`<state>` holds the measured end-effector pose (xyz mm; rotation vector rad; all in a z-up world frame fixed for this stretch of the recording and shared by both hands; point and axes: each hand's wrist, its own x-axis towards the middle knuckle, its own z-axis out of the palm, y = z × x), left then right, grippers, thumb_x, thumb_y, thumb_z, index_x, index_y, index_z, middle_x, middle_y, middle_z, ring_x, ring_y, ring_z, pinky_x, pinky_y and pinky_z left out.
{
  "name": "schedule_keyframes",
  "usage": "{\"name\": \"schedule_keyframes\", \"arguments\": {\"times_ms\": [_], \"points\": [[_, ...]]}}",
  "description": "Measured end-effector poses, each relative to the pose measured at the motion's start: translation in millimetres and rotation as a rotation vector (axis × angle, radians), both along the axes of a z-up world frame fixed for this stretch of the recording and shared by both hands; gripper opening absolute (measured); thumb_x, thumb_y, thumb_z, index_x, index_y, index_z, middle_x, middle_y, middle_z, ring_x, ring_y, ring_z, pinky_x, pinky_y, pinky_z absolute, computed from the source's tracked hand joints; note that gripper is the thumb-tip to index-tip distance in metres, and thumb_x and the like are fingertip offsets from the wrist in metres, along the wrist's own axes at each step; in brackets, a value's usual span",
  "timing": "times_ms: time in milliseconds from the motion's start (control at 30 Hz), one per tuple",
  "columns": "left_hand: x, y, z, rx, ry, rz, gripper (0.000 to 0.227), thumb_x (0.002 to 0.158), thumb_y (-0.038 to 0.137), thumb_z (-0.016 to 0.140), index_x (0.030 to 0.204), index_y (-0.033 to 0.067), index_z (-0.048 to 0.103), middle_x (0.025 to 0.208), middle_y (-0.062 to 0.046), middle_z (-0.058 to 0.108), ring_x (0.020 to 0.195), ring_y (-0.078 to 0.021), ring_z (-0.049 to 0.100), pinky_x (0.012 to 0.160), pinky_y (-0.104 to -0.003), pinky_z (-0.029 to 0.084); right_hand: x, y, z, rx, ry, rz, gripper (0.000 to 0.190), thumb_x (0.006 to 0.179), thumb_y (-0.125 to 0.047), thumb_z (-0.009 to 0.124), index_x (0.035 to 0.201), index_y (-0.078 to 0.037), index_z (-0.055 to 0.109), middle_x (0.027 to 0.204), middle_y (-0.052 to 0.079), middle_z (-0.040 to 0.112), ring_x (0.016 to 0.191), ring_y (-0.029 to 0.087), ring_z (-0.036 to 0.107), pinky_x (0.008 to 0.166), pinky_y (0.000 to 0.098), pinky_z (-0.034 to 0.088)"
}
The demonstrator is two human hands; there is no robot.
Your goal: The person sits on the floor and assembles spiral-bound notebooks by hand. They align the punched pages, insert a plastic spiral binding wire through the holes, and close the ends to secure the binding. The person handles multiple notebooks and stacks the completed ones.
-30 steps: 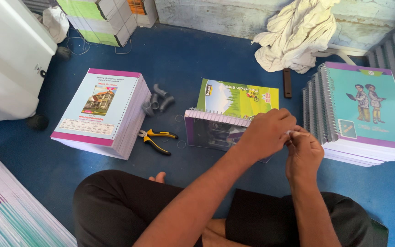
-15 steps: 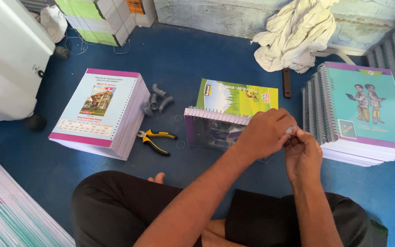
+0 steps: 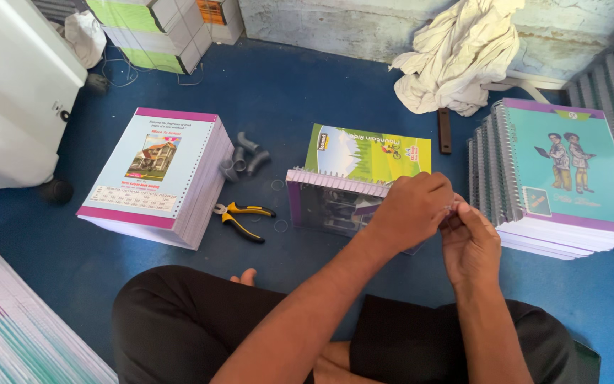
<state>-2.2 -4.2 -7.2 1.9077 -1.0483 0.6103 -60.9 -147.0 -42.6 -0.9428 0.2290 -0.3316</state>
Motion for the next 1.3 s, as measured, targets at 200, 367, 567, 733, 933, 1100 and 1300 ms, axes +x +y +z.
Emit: {"name": "schedule_keyframes", "arguments": {"times_ms": [200, 367, 567, 733, 933, 1100, 1300], "points": [[-3, 1, 4, 0.037, 0.039, -0.003, 0.010, 0.088, 0.014, 0.068, 0.097, 0.0125, 0.065, 0.101, -0.002, 0.061, 0.093, -0.0241, 0.063, 0.079, -0.043, 0.048, 2, 2, 1, 0.008, 0.026, -0.041, 0.011, 0.094, -0.015, 0.068, 0.101, -0.006, 0.068, 0.103, 0.005, 0.069, 0.099, 0.017, 0.064, 0.100, 0.0373, 0.051], [-4, 1, 10, 0.100, 0.121, 0.011, 0.025, 0.080, 0.016, 0.071, 0.105, 0.0111, 0.066, 0.101, -0.004, 0.061, 0.095, -0.0261, 0.064, 0.080, -0.046, 0.048, 3, 1, -5, 0.043, 0.019, -0.058, 0.011, 0.099, -0.017, 0.070, 0.099, -0.008, 0.066, 0.101, 0.004, 0.067, 0.097, 0.016, 0.063, 0.095, 0.0343, 0.053], [5, -1, 11, 0.163, 0.171, -0.015, 0.023, 0.078, 0.017, 0.073, 0.099, 0.0113, 0.066, 0.095, -0.008, 0.064, 0.089, -0.0319, 0.067, 0.078, -0.047, 0.053, 4, 0, -7, 0.038, -0.006, -0.078, 0.009, 0.100, -0.014, 0.068, 0.098, -0.005, 0.066, 0.098, 0.006, 0.067, 0.090, 0.016, 0.065, 0.088, 0.0335, 0.054], [7, 1, 7, 0.128, 0.185, -0.044, 0.022, 0.079, 0.017, 0.072, 0.097, 0.0081, 0.064, 0.096, -0.010, 0.065, 0.090, -0.0349, 0.068, 0.077, -0.046, 0.055, 5, -1, -8, -0.004, -0.008, -0.096, 0.007, 0.097, -0.010, 0.066, 0.093, -0.004, 0.065, 0.095, 0.007, 0.069, 0.086, 0.017, 0.066, 0.085, 0.0346, 0.054], [6, -1, 4, 0.122, 0.206, -0.024, 0.020, 0.081, 0.015, 0.072, 0.098, 0.0079, 0.065, 0.097, -0.010, 0.066, 0.091, -0.0345, 0.069, 0.078, -0.046, 0.056, 4, 1, 0, -0.161, 0.033, -0.036, 0.008, 0.102, -0.011, 0.067, 0.101, -0.003, 0.065, 0.096, 0.008, 0.067, 0.088, 0.017, 0.064, 0.089, 0.0352, 0.052], [4, 3, 11, 0.136, 0.228, -0.048, 0.035, 0.080, 0.018, 0.075, 0.111, 0.0076, 0.062, 0.102, -0.012, 0.066, 0.096, -0.0363, 0.068, 0.082, -0.047, 0.054, 4, 4, 1, -0.187, 0.009, 0.032, 0.036, 0.099, -0.012, 0.049, 0.133, -0.001, 0.055, 0.124, 0.008, 0.064, 0.112, 0.015, 0.061, 0.102, 0.0321, 0.046], [3, 37, 19, 0.442, 0.139, 0.110, 0.061, 0.072, 0.025, 0.078, 0.127, 0.0085, 0.057, 0.120, -0.014, 0.063, 0.122, -0.0342, 0.055, 0.109, -0.066, 0.029, 11, 1, -24, -0.372, -0.021, 0.114, 0.061, 0.087, 0.001, 0.052, 0.148, 0.002, 0.050, 0.131, 0.013, 0.059, 0.119, 0.019, 0.057, 0.106, 0.0355, 0.046]]}}
